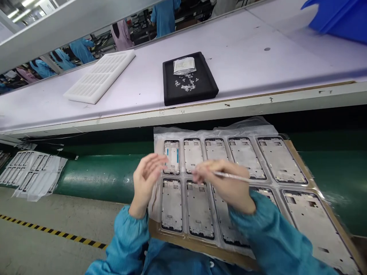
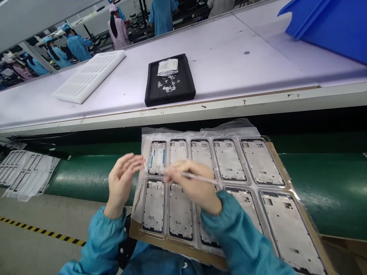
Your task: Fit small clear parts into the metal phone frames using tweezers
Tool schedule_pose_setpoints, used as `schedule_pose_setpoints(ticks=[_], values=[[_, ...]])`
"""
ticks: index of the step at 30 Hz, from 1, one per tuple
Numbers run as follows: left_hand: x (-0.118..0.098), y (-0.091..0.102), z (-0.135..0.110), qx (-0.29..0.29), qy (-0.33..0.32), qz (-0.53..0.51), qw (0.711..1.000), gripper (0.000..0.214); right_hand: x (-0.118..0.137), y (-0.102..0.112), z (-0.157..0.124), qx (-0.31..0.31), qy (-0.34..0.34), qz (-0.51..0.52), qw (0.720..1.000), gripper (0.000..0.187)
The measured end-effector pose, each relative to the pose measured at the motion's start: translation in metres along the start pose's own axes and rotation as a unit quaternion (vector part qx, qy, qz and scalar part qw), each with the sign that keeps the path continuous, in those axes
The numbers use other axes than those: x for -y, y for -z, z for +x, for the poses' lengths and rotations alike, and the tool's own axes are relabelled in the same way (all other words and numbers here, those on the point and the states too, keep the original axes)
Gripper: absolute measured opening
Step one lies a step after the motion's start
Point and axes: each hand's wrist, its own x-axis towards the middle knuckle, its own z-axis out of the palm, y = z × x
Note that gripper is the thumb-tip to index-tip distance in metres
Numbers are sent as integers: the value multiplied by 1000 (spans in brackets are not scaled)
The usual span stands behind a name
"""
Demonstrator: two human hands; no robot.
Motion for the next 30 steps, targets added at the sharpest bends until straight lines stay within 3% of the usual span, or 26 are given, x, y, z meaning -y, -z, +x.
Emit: schedule_pose_setpoints(ticks=[2, 5, 7, 9, 13, 21, 30], values=[[39, 6, 35, -18, -9, 148, 989, 32, -39, 7, 31, -34, -56, -45, 997, 20], [99, 8, 78, 54, -19, 340, 939, 37, -105, 12, 71, -35, -146, -42, 988, 41], [126, 9, 92, 101, -22, 410, 906, 42, -141, 13, 85, -11, -188, -43, 981, 48], [140, 9, 95, 120, -38, 449, 884, 44, -165, 14, 88, 10, -206, -46, 977, 49], [144, 11, 91, 123, -61, 477, 868, 43, -184, 18, 78, 24, -217, -55, 974, 46], [143, 10, 88, 137, -64, 491, 858, 41, -187, 20, 76, 31, -209, -74, 975, 44], [135, 7, 90, 166, -61, 568, 804, 45, -191, 23, 73, 43, -193, -87, 976, 37]])
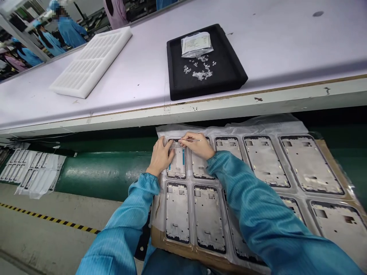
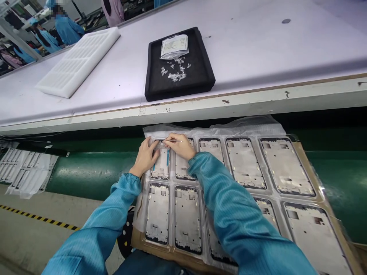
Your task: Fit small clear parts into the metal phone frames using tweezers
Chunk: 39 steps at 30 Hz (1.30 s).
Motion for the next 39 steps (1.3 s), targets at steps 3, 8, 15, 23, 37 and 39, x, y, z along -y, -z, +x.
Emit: schedule_pose_setpoints(ticks=[3, 8, 15, 23, 37, 39], values=[[-4, 4, 1, 19, 8, 38, 999, 46, -2, 0, -1, -16, 2, -3, 1000, 36], [-9, 6, 4, 28, 3, 93, 995, 46, -2, -3, -1, -15, 13, -23, 1000, 33], [-22, 9, 12, 47, 30, 157, 986, 48, 18, 7, 11, -60, 12, 31, 998, 51], [-30, 18, 15, 46, 88, 140, 985, 44, 34, 64, -29, -161, -14, 53, 985, 56], [-168, -31, 22, 26, 109, 10, 994, 63, 22, 100, -84, -215, -32, 117, 969, 51], [-165, -31, 23, 45, 114, -1, 992, 62, 23, 100, -84, -209, -33, 122, 970, 50]])
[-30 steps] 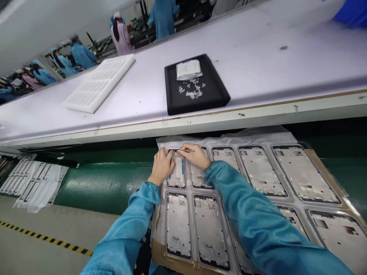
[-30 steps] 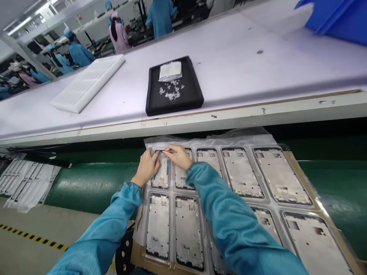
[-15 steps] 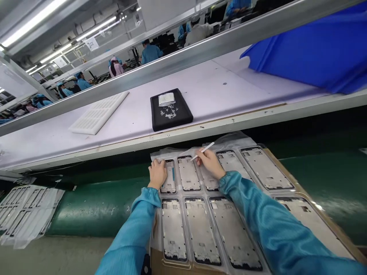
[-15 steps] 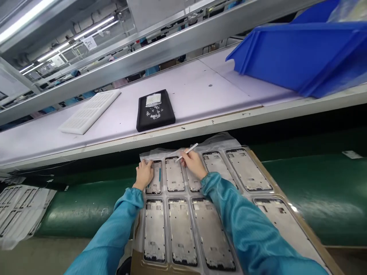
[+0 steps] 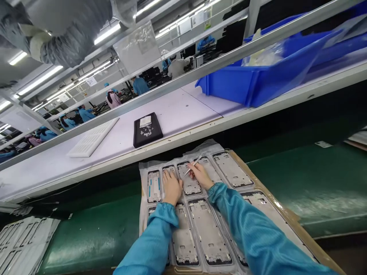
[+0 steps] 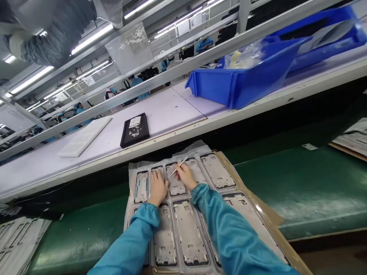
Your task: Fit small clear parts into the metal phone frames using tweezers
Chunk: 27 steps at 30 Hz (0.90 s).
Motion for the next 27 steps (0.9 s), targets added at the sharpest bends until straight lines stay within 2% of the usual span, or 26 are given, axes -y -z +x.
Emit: schedule_pose_setpoints(ticks=[5, 10, 14, 17, 21, 23, 25, 27], values=[[20, 15, 6, 58, -26, -8, 998, 67, -1, 2, 1, 17, -1, 5, 1000, 48], [13, 13, 7, 67, 0, -18, 998, 74, -4, 3, 1, 33, 3, -7, 999, 44], [1, 9, 11, 39, 29, -33, 998, 79, -3, 0, 2, 42, 3, -23, 999, 44], [2, 17, 11, 16, 23, -53, 998, 76, -2, -1, 1, 43, -2, -29, 999, 43], [29, 41, 2, -31, -13, -94, 995, 69, 0, 0, -1, 36, -13, -30, 999, 41], [46, 47, -3, -72, -4, -120, 990, 66, 0, 2, -1, 33, -16, -29, 999, 40], [57, 41, -9, -105, 16, -143, 984, 63, 1, 3, -1, 34, -16, -29, 999, 39], [60, 25, -16, -117, 23, -158, 980, 61, 1, 3, -1, 38, -14, -31, 999, 38]])
